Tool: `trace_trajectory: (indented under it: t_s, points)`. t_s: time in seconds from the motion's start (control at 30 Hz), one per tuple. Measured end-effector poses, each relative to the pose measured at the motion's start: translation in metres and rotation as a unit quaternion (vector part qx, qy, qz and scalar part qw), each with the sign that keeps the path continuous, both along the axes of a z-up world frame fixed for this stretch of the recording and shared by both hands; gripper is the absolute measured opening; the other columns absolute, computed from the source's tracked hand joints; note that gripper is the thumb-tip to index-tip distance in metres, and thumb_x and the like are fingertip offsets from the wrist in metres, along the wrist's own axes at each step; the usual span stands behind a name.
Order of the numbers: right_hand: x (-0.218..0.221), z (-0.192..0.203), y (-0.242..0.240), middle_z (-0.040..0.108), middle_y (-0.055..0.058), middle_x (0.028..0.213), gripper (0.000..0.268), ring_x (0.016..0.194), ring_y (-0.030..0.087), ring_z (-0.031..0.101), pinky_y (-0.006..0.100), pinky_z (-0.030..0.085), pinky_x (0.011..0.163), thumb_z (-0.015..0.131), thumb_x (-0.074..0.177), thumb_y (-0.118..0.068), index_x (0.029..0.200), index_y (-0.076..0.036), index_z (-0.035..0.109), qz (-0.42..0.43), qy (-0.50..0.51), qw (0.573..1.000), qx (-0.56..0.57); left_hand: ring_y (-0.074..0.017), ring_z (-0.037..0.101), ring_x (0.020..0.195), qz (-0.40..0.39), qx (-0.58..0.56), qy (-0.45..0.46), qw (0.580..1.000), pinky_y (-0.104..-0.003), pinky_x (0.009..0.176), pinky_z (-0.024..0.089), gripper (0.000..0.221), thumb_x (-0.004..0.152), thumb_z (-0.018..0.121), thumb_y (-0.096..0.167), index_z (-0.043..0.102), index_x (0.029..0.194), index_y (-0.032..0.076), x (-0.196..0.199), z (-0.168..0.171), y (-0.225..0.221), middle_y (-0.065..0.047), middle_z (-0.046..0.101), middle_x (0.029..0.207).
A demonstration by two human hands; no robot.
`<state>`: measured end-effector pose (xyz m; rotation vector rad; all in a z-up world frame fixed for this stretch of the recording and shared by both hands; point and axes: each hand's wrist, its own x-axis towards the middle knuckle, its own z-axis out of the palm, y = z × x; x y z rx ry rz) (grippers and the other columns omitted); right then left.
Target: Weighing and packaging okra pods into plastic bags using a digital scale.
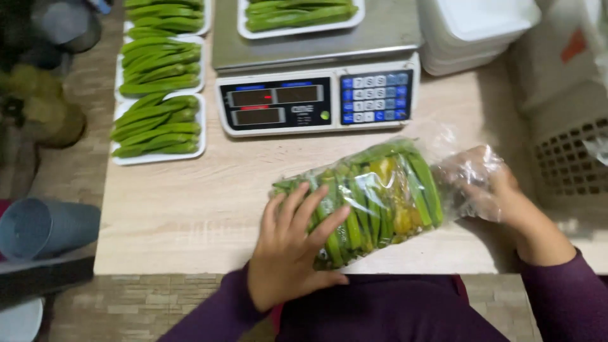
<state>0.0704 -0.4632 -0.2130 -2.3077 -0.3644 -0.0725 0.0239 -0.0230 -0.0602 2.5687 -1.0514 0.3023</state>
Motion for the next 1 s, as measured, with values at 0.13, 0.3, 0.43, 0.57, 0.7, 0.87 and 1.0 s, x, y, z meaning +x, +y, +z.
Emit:
trace_trajectory:
  t_s: [0.13, 0.3, 0.43, 0.57, 0.7, 0.87, 1.0]
  points:
    - [-0.015, 0.038, 0.016, 0.072, 0.010, 0.129, 0.024, 0.107, 0.017, 0.069, 0.028, 0.057, 0.090, 0.065, 0.097, -0.011, 0.119, -0.006, 0.074, -0.108, 0.128, 0.968, 0.185, -0.0364, 0.032, 0.154, 0.025, 0.074, -0.025, 0.997, -0.067, 0.117, 0.034, 0.124, 0.061, 0.088, 0.087, 0.028, 0.158, 0.039, -0.019, -0.035, 0.013, -0.009, 0.029, 0.165]
    - [-0.019, 0.041, 0.034, 0.077, 0.008, 0.114, 0.020, 0.103, 0.016, 0.072, 0.028, 0.058, 0.091, 0.070, 0.094, -0.006, 0.112, -0.007, 0.077, -0.152, 0.169, 0.956, 0.187, -0.0362, 0.033, 0.151, 0.065, 0.107, 0.005, 0.992, -0.062, 0.118, 0.030, 0.129, 0.050, 0.096, 0.078, 0.035, 0.153, 0.032, -0.009, -0.044, 0.024, -0.012, 0.031, 0.164]
    - [-0.016, 0.033, 0.038, 0.078, 0.009, 0.109, 0.017, 0.098, 0.017, 0.074, 0.027, 0.060, 0.088, 0.075, 0.090, -0.009, 0.107, -0.005, 0.077, -0.154, 0.157, 0.946, 0.236, -0.0397, 0.032, 0.151, 0.079, 0.066, 0.019, 0.995, -0.058, 0.121, 0.026, 0.126, 0.054, 0.098, 0.051, 0.028, 0.154, 0.023, 0.003, -0.028, 0.032, -0.019, 0.033, 0.161]
    - [-0.017, 0.038, 0.053, 0.079, 0.005, 0.103, 0.018, 0.092, 0.015, 0.073, 0.027, 0.059, 0.082, 0.077, 0.088, -0.012, 0.107, -0.010, 0.077, -0.171, 0.169, 0.952, 0.190, -0.0406, 0.029, 0.152, 0.074, 0.063, 0.013, 0.995, -0.061, 0.121, 0.025, 0.130, 0.065, 0.090, 0.059, 0.012, 0.163, 0.025, 0.009, -0.026, 0.047, -0.021, 0.026, 0.164]
    - [-0.020, 0.078, 0.068, 0.076, 0.002, 0.116, 0.034, 0.077, 0.015, 0.062, 0.032, 0.048, 0.063, 0.072, 0.089, -0.034, 0.119, -0.019, 0.073, -0.253, 0.296, 0.919, 0.060, -0.0442, 0.023, 0.152, 0.042, -0.033, 0.107, 0.993, -0.063, 0.117, 0.032, 0.121, 0.071, 0.079, 0.065, 0.008, 0.160, 0.025, 0.021, -0.021, 0.054, -0.024, 0.017, 0.162]
    - [-0.009, 0.087, 0.080, 0.078, 0.009, 0.110, 0.048, 0.088, 0.021, 0.074, 0.033, 0.058, 0.072, 0.077, 0.083, -0.032, 0.126, -0.011, 0.071, -0.238, 0.337, 0.906, 0.095, -0.0506, 0.033, 0.146, 0.045, -0.258, 0.222, 0.939, -0.067, 0.119, 0.036, 0.103, 0.084, 0.064, 0.058, 0.007, 0.155, 0.009, 0.057, -0.008, 0.061, -0.025, 0.013, 0.162]
    - [0.001, 0.080, 0.081, 0.065, 0.008, 0.143, 0.077, 0.129, 0.026, 0.063, 0.042, 0.049, 0.108, 0.081, 0.069, -0.043, 0.139, -0.016, 0.062, -0.195, 0.305, 0.929, 0.080, -0.0335, 0.046, 0.137, 0.087, -0.292, 0.157, 0.939, -0.044, 0.108, 0.049, 0.081, 0.094, 0.059, 0.043, 0.023, 0.154, 0.003, 0.086, 0.000, 0.068, -0.022, 0.039, 0.153]
